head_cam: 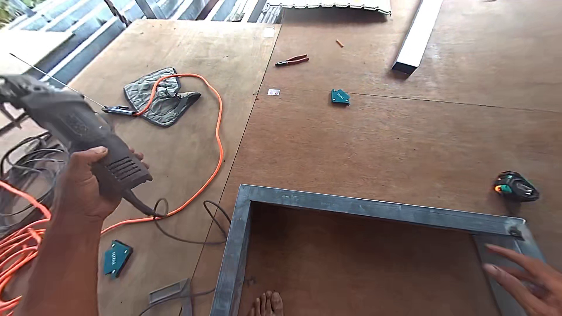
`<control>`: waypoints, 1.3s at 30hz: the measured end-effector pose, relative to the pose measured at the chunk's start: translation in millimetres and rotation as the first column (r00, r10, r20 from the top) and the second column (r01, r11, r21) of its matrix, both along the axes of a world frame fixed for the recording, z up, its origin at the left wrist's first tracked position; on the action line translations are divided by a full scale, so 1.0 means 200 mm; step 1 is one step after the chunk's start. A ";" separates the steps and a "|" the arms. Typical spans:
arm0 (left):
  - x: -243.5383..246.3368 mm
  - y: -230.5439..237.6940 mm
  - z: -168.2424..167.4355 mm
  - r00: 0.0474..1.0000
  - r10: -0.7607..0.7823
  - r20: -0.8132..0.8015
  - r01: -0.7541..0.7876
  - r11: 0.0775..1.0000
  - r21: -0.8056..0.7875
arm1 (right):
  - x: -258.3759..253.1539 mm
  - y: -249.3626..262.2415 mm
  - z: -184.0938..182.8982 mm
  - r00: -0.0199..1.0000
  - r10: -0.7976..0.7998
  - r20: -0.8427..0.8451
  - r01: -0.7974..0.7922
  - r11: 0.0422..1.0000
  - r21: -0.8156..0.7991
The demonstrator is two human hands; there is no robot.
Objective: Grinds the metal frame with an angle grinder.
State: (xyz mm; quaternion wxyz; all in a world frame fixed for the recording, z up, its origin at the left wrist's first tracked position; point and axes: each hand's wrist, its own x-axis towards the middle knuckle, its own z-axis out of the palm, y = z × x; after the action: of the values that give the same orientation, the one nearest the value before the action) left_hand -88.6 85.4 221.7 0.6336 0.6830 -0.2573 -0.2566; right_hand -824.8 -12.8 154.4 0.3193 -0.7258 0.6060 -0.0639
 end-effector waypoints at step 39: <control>-3.52 -0.09 -0.79 -0.117 -0.862 -0.493 0.993 -0.115 -0.033 | -0.65 0.42 -0.38 -0.221 -0.571 0.791 0.366 0.703 0.610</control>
State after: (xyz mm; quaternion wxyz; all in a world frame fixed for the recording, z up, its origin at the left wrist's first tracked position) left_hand -792.5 66.9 63.5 0.1434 0.3177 -0.4984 -0.7938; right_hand -955.0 71.7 77.7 0.6423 -0.1530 0.4362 -0.6114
